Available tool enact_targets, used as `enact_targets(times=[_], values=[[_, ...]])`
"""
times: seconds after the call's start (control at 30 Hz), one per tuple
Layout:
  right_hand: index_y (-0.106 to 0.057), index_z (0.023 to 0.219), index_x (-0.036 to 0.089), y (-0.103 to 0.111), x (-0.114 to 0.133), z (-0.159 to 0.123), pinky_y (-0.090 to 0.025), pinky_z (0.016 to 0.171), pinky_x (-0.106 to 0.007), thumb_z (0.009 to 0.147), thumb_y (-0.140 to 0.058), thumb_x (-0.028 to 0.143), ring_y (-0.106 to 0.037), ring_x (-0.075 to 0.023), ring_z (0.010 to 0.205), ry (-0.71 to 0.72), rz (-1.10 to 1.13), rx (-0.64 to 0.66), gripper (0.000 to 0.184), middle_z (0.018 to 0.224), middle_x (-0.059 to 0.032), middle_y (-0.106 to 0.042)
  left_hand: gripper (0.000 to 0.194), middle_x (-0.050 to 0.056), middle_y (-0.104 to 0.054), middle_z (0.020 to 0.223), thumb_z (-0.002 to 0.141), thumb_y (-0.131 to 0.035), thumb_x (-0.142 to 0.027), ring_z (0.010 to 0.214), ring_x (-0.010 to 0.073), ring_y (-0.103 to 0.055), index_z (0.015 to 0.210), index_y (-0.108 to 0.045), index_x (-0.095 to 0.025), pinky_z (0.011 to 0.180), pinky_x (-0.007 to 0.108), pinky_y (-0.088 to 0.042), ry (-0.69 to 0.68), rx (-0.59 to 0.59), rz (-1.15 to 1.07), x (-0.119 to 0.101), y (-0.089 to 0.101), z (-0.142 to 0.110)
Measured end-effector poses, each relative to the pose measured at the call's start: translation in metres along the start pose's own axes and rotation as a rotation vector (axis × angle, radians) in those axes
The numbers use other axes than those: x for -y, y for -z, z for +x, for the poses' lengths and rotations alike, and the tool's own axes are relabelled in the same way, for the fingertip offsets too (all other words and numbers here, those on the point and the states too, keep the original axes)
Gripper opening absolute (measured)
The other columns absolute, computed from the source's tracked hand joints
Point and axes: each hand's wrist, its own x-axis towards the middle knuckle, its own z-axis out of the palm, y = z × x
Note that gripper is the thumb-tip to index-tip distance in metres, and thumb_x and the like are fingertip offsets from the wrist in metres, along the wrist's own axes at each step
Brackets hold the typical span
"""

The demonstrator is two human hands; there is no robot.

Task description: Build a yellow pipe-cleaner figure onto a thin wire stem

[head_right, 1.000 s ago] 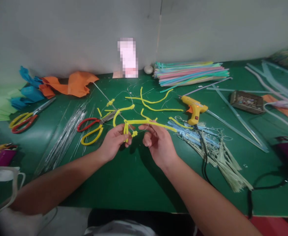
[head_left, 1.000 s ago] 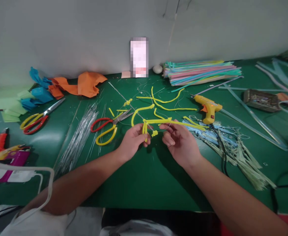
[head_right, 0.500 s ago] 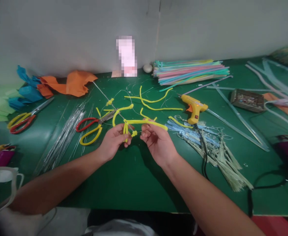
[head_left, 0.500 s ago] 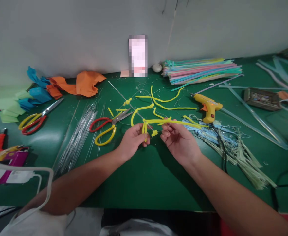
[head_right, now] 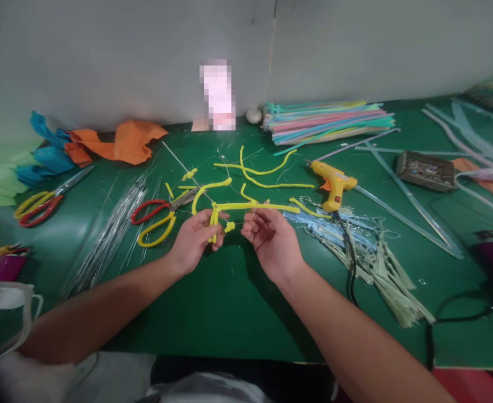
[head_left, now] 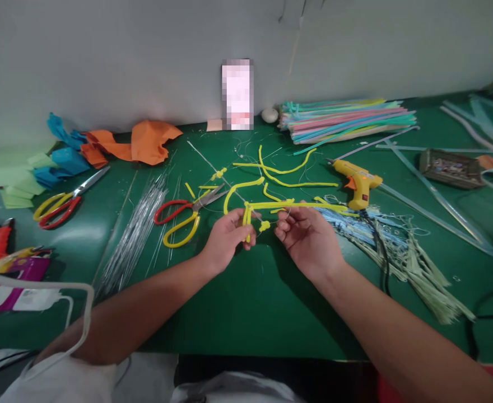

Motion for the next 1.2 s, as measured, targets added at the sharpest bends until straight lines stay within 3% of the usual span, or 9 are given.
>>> enact_targets(times=[0.1, 0.23, 0.33, 0.5, 0.63, 0.77, 0.9, 1.1, 1.2], values=[[-0.061, 0.070, 0.022, -0.001, 0.000, -0.001, -0.051, 0.054, -0.025, 0.070, -0.071, 0.032, -0.051, -0.0113, 0.055, -0.044, 0.004, 0.059, 0.014, 0.069, 0.0010, -0.059, 0.030, -0.003, -0.059, 0.058, 0.077, -0.061, -0.032, 0.051, 0.0102, -0.052, 0.103, -0.061, -0.015, 0.051, 0.023, -0.040, -0.040, -0.045, -0.026, 0.004, 0.000, 0.000], [-0.068, 0.079, 0.020, -0.002, 0.000, -0.004, -0.048, 0.051, -0.025, 0.073, -0.068, 0.037, -0.051, -0.0104, 0.052, -0.082, -0.016, 0.127, 0.018, 0.064, 0.0021, -0.058, 0.030, -0.001, -0.063, 0.072, 0.068, -0.059, -0.021, 0.056, 0.0097, -0.054, 0.097, -0.063, -0.015, 0.054, 0.024, -0.043, -0.037, -0.123, -0.086, 0.001, -0.002, 0.001], [-0.070, 0.076, 0.018, -0.003, 0.003, -0.006, -0.045, 0.047, -0.023, 0.072, -0.072, 0.045, -0.050, -0.0087, 0.048, -0.086, -0.089, 0.130, 0.027, 0.063, 0.0021, -0.059, 0.034, -0.001, -0.060, 0.070, 0.065, -0.056, -0.018, 0.054, 0.0089, -0.050, 0.098, -0.064, -0.014, 0.049, 0.023, -0.039, -0.001, -0.099, -0.103, -0.009, 0.000, 0.003], [-0.072, 0.074, 0.016, 0.000, 0.005, -0.003, -0.044, 0.048, -0.023, 0.065, -0.082, 0.033, -0.053, -0.0084, 0.047, -0.091, -0.306, 0.116, 0.021, 0.061, 0.0003, -0.065, 0.036, 0.001, -0.061, 0.070, 0.068, -0.059, -0.019, 0.058, 0.0104, -0.052, 0.103, -0.065, -0.013, 0.051, 0.022, -0.041, 0.098, -0.048, -0.075, -0.028, 0.011, 0.008], [-0.076, 0.081, 0.017, 0.005, 0.002, 0.000, -0.049, 0.054, -0.025, 0.064, -0.084, 0.034, -0.059, -0.0111, 0.054, -0.178, -0.431, 0.182, 0.026, 0.068, -0.0025, -0.071, 0.030, 0.007, -0.067, 0.079, 0.078, -0.057, -0.027, 0.072, 0.0141, -0.060, 0.100, -0.070, -0.011, 0.062, 0.024, -0.047, 0.078, -0.062, -0.107, -0.034, 0.022, 0.010], [-0.073, 0.069, 0.015, 0.005, 0.005, -0.001, -0.046, 0.052, -0.024, 0.061, -0.085, 0.035, -0.055, -0.0089, 0.050, -0.250, -0.525, 0.272, 0.024, 0.060, -0.0008, -0.066, 0.038, 0.011, -0.069, 0.094, 0.083, -0.057, -0.040, 0.071, 0.0148, -0.060, 0.101, -0.072, -0.009, 0.062, 0.026, -0.049, 0.066, -0.049, -0.191, -0.036, 0.025, 0.010], [-0.070, 0.063, 0.014, 0.001, 0.005, -0.004, -0.040, 0.047, -0.023, 0.059, -0.086, 0.033, -0.049, -0.0063, 0.045, -0.323, -0.504, 0.340, 0.025, 0.059, -0.0005, -0.064, 0.053, 0.011, -0.069, 0.081, 0.084, -0.054, -0.057, 0.068, 0.0168, -0.061, 0.094, -0.072, -0.008, 0.058, 0.027, -0.049, 0.116, 0.051, -0.306, -0.037, 0.022, 0.010], [-0.067, 0.061, 0.016, 0.000, -0.003, -0.002, -0.041, 0.050, -0.024, 0.061, -0.084, 0.032, -0.052, -0.0077, 0.047, -0.190, -0.420, 0.249, 0.023, 0.062, 0.0006, -0.063, 0.053, 0.008, -0.068, 0.089, 0.080, -0.061, -0.060, 0.070, 0.0161, -0.064, 0.102, -0.065, -0.013, 0.056, 0.025, -0.051, 0.098, 0.024, -0.262, -0.017, 0.007, 0.003], [-0.069, 0.064, 0.017, 0.002, -0.004, 0.000, -0.042, 0.052, -0.024, 0.064, -0.082, 0.033, -0.053, -0.0084, 0.050, -0.047, -0.467, 0.190, 0.020, 0.061, 0.0013, -0.062, 0.036, 0.003, -0.066, 0.076, 0.076, -0.072, -0.045, 0.063, 0.0117, -0.061, 0.090, -0.063, -0.013, 0.056, 0.022, -0.049, 0.079, -0.048, -0.097, -0.008, -0.002, -0.007]])
